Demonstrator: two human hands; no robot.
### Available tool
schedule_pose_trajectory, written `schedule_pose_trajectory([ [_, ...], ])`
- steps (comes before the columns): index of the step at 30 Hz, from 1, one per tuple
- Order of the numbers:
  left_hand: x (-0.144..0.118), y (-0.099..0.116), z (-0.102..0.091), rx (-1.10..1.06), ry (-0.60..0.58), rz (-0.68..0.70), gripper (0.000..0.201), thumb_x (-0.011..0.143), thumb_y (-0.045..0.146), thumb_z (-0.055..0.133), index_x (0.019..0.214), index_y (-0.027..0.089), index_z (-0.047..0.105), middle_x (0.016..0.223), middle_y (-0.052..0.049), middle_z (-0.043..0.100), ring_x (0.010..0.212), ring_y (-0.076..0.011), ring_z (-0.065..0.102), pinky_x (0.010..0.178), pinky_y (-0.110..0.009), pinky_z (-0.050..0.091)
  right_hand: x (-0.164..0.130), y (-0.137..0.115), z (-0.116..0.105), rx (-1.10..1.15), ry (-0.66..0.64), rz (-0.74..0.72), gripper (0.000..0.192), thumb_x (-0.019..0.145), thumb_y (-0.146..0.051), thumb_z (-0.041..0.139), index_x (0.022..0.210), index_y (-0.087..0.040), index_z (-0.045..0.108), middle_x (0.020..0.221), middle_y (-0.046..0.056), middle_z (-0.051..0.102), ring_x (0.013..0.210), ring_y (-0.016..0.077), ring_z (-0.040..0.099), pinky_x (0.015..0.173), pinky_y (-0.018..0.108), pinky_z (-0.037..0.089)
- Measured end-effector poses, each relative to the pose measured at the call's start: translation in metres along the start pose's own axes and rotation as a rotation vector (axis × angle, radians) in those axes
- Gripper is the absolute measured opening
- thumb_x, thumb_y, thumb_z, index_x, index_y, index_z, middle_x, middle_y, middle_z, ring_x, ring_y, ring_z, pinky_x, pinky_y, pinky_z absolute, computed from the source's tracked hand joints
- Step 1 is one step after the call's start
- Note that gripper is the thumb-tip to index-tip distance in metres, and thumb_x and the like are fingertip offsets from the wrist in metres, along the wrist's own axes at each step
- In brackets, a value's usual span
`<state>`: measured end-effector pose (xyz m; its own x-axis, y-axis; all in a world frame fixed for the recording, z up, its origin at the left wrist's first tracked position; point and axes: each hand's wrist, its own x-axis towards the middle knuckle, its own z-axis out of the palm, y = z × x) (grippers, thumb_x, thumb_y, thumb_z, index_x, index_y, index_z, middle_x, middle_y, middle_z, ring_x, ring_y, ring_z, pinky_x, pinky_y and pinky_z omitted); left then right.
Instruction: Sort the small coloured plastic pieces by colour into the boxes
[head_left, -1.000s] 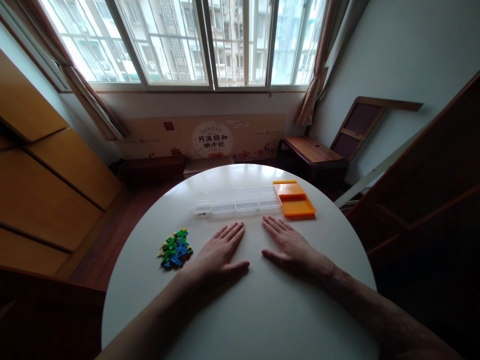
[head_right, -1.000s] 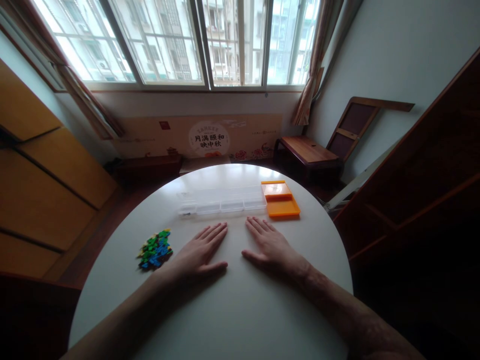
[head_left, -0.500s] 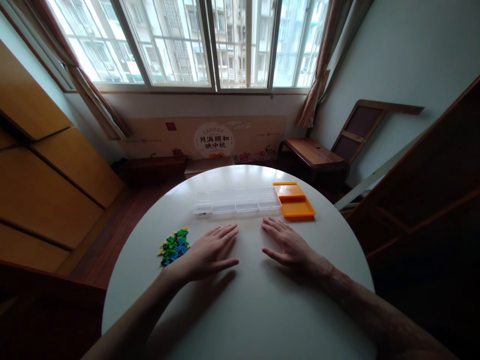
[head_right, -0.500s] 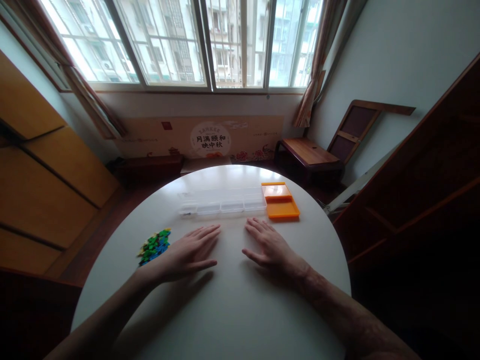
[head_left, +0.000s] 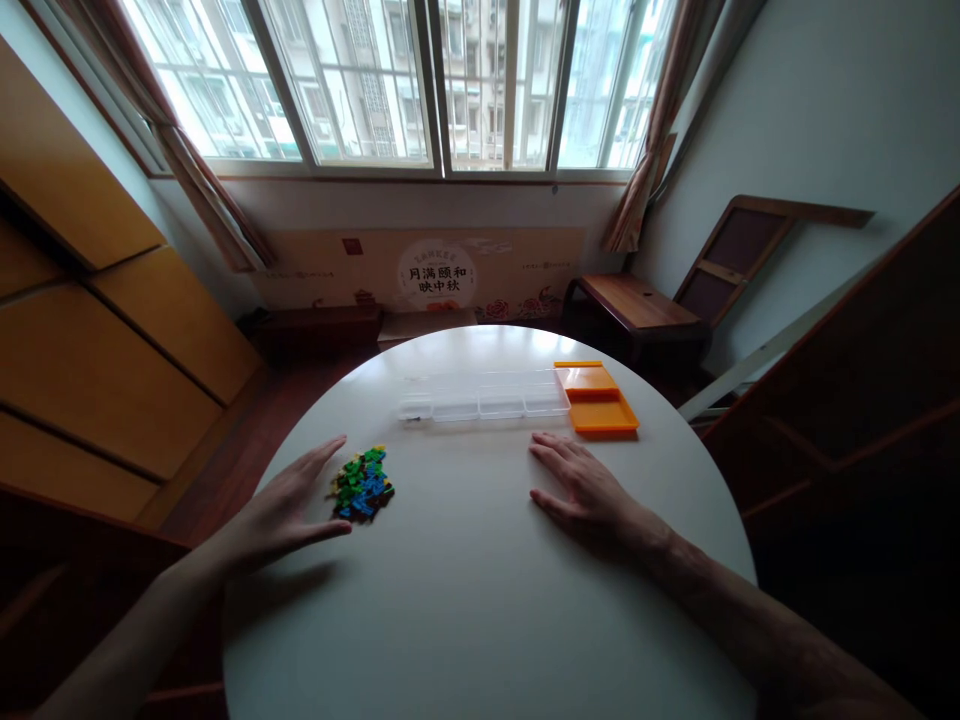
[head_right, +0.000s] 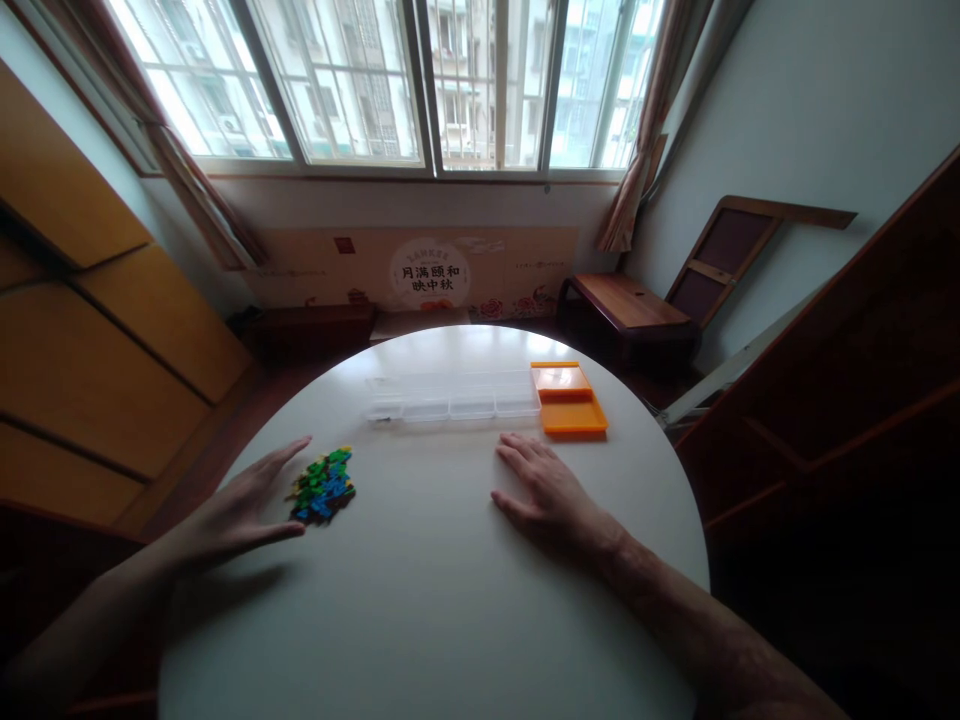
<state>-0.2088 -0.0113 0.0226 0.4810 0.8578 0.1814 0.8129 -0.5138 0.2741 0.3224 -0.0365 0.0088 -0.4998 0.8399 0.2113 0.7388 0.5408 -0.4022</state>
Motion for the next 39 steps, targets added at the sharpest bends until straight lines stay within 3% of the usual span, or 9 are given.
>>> schedule_pose_trajectory([
  [2,-0.007,-0.013,0.007,0.007,-0.036,0.005,0.121,0.087,0.081,0.073,0.179,0.025,0.018,0.179,-0.018,0.037,0.159,-0.0458,0.045,0.130,-0.063,0.041,-0.001,0.000,0.001,0.001,-0.001,0.001,0.072,0.104,-0.056,0.063,0.165,-0.021,0.051,0.175,0.014,0.045,0.161,0.0361,0.042,0.133,0.056,0.039],
  [5,-0.006,-0.009,0.014,0.039,-0.072,-0.017,0.125,0.085,0.078,0.077,0.179,0.023,0.017,0.180,-0.021,0.033,0.163,-0.0461,0.038,0.134,-0.063,0.034,-0.001,0.001,0.002,-0.005,-0.004,-0.004,0.072,0.104,-0.057,0.062,0.166,-0.021,0.050,0.175,0.014,0.045,0.162,0.0360,0.041,0.133,0.055,0.038],
  [12,0.030,0.039,0.020,0.014,-0.112,0.005,0.115,0.089,0.075,0.075,0.179,0.025,0.023,0.179,-0.017,0.037,0.162,-0.0417,0.043,0.133,-0.056,0.040,-0.001,0.002,0.003,0.002,-0.013,0.001,0.073,0.104,-0.057,0.062,0.167,-0.023,0.048,0.176,0.014,0.043,0.162,0.0363,0.040,0.134,0.057,0.037],
  [17,0.047,0.054,0.027,0.006,-0.119,0.047,0.100,0.096,0.074,0.068,0.175,0.023,0.035,0.180,-0.016,0.034,0.164,-0.0396,0.040,0.134,-0.054,0.038,-0.001,0.001,0.001,0.000,-0.013,0.005,0.072,0.104,-0.057,0.062,0.166,-0.021,0.050,0.176,0.014,0.043,0.162,0.0360,0.041,0.134,0.055,0.037],
  [23,0.064,0.081,0.044,-0.015,-0.130,0.100,0.089,0.103,0.073,0.058,0.175,0.024,0.036,0.181,-0.012,0.034,0.164,-0.0374,0.040,0.136,-0.052,0.036,-0.001,0.002,0.000,0.002,-0.005,0.000,0.071,0.104,-0.057,0.062,0.165,-0.022,0.052,0.175,0.014,0.044,0.162,0.0361,0.041,0.134,0.056,0.038],
  [32,0.109,0.153,0.075,-0.079,-0.180,0.247,0.092,0.104,0.075,0.054,0.179,0.030,0.025,0.183,-0.008,0.029,0.168,-0.0362,0.033,0.139,-0.052,0.031,0.000,0.004,0.001,-0.008,-0.001,-0.004,0.072,0.104,-0.059,0.062,0.164,-0.020,0.051,0.175,0.015,0.044,0.161,0.0356,0.042,0.134,0.055,0.037],
  [39,0.136,0.186,0.090,-0.099,-0.197,0.267,0.096,0.104,0.078,0.051,0.178,0.023,0.026,0.183,-0.012,0.028,0.169,-0.0356,0.030,0.141,-0.053,0.026,0.000,0.004,0.000,-0.007,0.011,-0.011,0.072,0.105,-0.059,0.062,0.163,-0.018,0.052,0.174,0.016,0.046,0.160,0.0342,0.044,0.134,0.054,0.037],
])
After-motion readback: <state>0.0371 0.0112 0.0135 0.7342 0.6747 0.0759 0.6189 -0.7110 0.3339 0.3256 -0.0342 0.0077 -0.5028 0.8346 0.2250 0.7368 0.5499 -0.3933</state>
